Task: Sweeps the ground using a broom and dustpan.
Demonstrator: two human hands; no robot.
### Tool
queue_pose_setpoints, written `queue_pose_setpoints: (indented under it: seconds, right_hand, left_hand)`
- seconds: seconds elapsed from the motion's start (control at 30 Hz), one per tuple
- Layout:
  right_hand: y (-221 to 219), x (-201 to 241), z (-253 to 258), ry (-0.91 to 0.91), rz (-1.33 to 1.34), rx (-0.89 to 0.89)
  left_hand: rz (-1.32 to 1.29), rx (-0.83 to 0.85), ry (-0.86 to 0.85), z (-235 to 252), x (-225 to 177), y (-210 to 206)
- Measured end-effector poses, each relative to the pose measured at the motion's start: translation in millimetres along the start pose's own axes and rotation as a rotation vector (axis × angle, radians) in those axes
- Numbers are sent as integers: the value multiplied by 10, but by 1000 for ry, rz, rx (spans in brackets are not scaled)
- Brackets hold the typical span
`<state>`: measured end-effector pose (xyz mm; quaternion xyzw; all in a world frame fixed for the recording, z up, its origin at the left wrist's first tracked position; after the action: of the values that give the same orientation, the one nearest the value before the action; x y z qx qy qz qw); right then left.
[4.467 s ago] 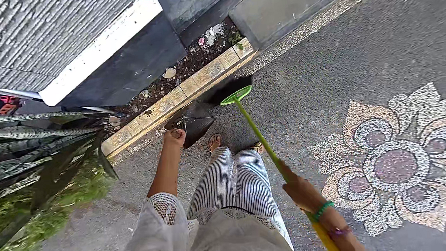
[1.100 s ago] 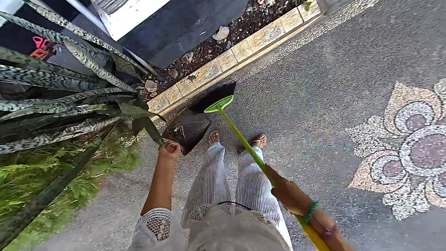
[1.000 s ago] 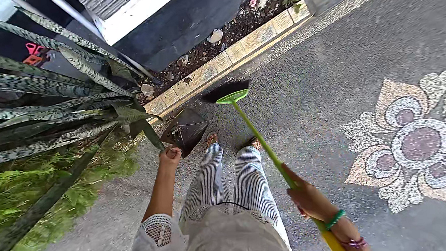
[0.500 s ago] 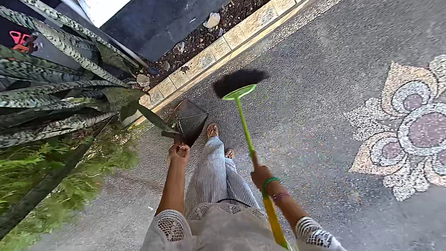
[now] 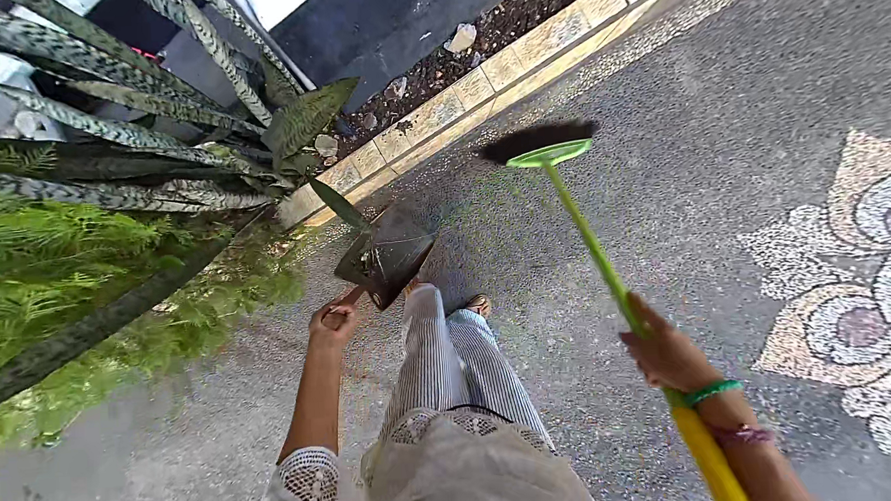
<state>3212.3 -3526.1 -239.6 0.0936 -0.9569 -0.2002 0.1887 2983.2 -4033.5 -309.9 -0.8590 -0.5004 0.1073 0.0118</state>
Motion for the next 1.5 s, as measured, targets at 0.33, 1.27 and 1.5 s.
queue_pose_setpoints:
  seconds: [0.33, 1.27, 1.5]
  right_hand:
    - [-18, 624, 1237, -11, -23, -205]
    - [-2703, 1863, 215, -118, -234, 55]
    - [-4242, 1905, -486, 8, -365, 506]
  left_hand:
    - [-44, -70, -130, 219, -935, 199]
    - [97, -38, -164, 757, -1592, -1191]
    - [167, -9, -165, 793, -1546, -1262]
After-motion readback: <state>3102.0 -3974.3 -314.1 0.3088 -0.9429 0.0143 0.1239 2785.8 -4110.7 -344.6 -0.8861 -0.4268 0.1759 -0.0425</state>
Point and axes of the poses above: each hand's wrist, its own z-axis towards the middle knuckle, its own y-axis out of the back of the hand, x = y × z, the point moved 10 cm from there along z, towards the middle knuckle, and after that the axes turned 5 degrees about y, right-handed, at the moved point
